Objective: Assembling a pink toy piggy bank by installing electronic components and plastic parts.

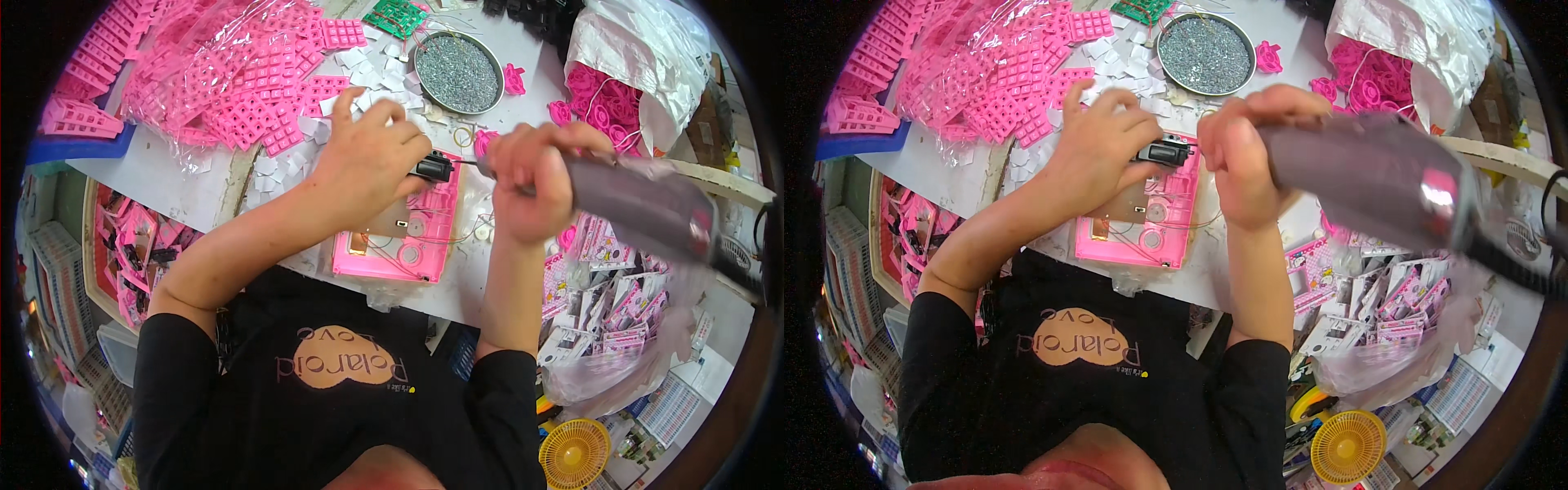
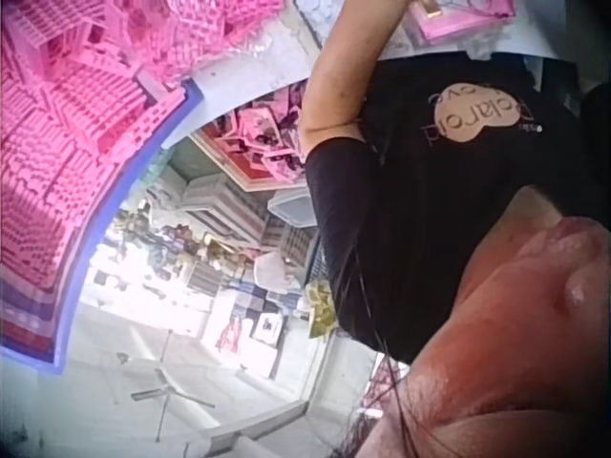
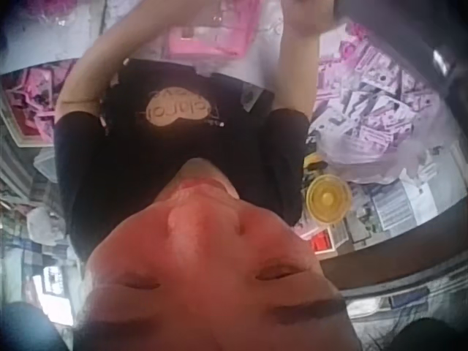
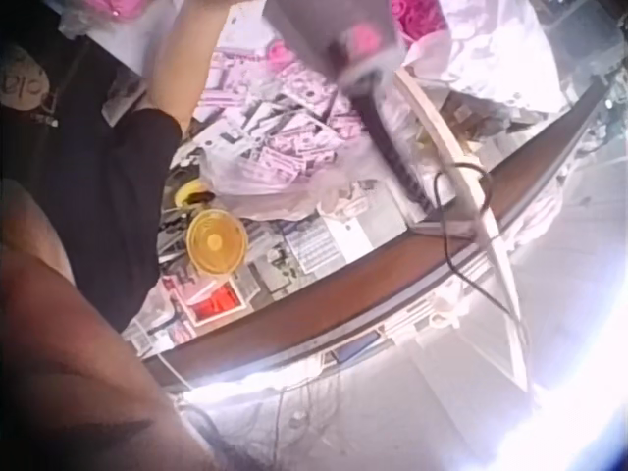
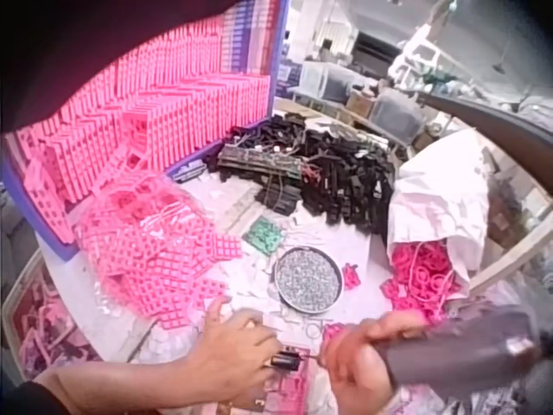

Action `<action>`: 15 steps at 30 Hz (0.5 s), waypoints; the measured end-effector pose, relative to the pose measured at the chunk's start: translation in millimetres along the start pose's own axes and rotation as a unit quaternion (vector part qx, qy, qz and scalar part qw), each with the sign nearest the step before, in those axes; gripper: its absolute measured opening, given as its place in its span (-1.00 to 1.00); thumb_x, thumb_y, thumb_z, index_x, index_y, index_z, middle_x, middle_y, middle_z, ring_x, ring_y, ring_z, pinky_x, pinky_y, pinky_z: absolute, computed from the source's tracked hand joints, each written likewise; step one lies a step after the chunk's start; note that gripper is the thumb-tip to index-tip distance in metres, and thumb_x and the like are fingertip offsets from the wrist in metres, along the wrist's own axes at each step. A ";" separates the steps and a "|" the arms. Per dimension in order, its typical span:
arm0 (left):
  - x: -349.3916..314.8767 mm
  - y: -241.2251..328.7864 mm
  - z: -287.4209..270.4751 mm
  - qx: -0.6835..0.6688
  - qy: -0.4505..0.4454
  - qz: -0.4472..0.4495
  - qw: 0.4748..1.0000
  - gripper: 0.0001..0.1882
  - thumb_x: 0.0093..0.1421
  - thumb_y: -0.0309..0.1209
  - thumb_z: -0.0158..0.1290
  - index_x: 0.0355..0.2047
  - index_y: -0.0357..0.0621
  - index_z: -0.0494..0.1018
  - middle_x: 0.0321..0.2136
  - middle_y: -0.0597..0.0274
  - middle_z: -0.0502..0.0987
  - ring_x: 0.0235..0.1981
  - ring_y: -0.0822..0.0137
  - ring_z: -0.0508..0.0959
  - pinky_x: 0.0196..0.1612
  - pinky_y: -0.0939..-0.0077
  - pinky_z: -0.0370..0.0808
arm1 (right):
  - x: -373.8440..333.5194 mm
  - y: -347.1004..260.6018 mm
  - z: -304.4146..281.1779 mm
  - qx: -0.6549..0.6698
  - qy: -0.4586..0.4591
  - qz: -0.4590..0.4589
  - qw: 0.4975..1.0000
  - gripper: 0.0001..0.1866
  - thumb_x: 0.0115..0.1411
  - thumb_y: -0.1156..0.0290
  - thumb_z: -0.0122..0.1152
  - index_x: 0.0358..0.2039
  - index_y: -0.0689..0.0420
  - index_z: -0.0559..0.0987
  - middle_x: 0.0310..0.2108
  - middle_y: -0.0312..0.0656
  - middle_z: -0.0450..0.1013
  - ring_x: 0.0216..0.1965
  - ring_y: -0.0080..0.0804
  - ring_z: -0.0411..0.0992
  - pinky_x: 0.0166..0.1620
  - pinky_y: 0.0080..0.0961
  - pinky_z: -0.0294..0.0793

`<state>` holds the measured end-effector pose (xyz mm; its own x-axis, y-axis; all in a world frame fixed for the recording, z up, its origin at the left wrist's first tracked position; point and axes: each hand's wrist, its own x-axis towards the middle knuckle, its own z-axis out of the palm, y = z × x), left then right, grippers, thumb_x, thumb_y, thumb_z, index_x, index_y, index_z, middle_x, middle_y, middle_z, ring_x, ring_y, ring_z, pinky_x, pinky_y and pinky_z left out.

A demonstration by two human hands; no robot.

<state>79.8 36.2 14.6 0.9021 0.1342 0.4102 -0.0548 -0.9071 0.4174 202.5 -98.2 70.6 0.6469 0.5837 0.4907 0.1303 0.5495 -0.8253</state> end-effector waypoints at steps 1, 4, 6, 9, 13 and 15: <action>-1.3 -4.3 1.6 0.020 -0.055 0.004 0.998 -0.61 -0.02 -0.21 0.35 -0.18 0.06 0.54 -0.20 0.43 0.57 0.06 0.27 0.45 0.25 -0.17 0.03 | 1.6 7.0 -2.2 0.005 0.011 0.010 1.000 -0.74 0.22 0.51 0.04 -0.08 0.07 0.34 -0.66 -0.29 0.21 -0.68 -0.51 0.17 -0.55 -0.43 0.28; -1.3 -4.7 1.7 0.012 -0.053 0.003 0.999 -0.62 -0.02 -0.21 0.35 -0.18 0.06 0.55 -0.21 0.44 0.57 0.03 0.28 0.47 0.25 -0.18 0.04 | -0.3 19.7 -1.5 -0.042 0.045 0.030 0.998 -0.77 0.21 0.51 0.06 -0.11 0.09 0.32 -0.66 -0.26 0.22 -0.69 -0.51 0.16 -0.56 -0.41 0.29; -0.6 -5.1 1.5 0.009 -0.047 0.006 0.999 -0.61 -0.03 -0.21 0.36 -0.18 0.06 0.55 -0.21 0.44 0.57 0.02 0.28 0.47 0.24 -0.20 0.05 | -2.1 23.2 1.8 -0.044 0.032 0.039 0.998 -0.80 0.21 0.55 0.07 -0.21 0.10 0.27 -0.66 -0.23 0.24 -0.69 -0.51 0.17 -0.57 -0.43 0.30; -1.0 -6.3 2.5 0.007 -0.049 0.007 0.999 -0.60 -0.05 -0.22 0.36 -0.18 0.05 0.55 -0.22 0.44 0.57 0.00 0.29 0.48 0.24 -0.20 0.07 | -3.9 35.9 -4.0 -0.113 -0.032 -0.002 0.993 -0.79 0.21 0.59 0.07 -0.28 0.11 0.23 -0.67 -0.21 0.24 -0.70 -0.51 0.17 -0.58 -0.45 0.30; 1.9 -10.7 2.4 -0.004 -0.056 0.019 0.998 -0.59 -0.05 -0.23 0.36 -0.17 0.03 0.54 -0.22 0.44 0.56 -0.02 0.31 0.49 0.25 -0.18 0.08 | -4.5 41.7 -8.5 -0.168 -0.082 -0.025 0.982 -0.78 0.20 0.61 0.10 -0.31 0.12 0.23 -0.67 -0.19 0.28 -0.70 -0.52 0.20 -0.59 -0.48 0.29; 1.3 -9.7 2.8 0.002 -0.050 0.026 0.998 -0.63 -0.03 -0.23 0.37 -0.22 0.02 0.52 -0.25 0.41 0.53 -0.02 0.30 0.48 0.27 -0.17 0.09 | -4.6 44.2 -9.3 -0.168 -0.093 -0.022 0.981 -0.76 0.19 0.63 0.12 -0.34 0.13 0.23 -0.67 -0.19 0.28 -0.69 -0.52 0.21 -0.59 -0.50 0.29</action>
<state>82.7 44.0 8.8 0.9364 0.0471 0.3477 -0.1005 -0.9133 0.3947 212.3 -82.2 29.2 0.4904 0.6803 0.5446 0.4152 0.3670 -0.8324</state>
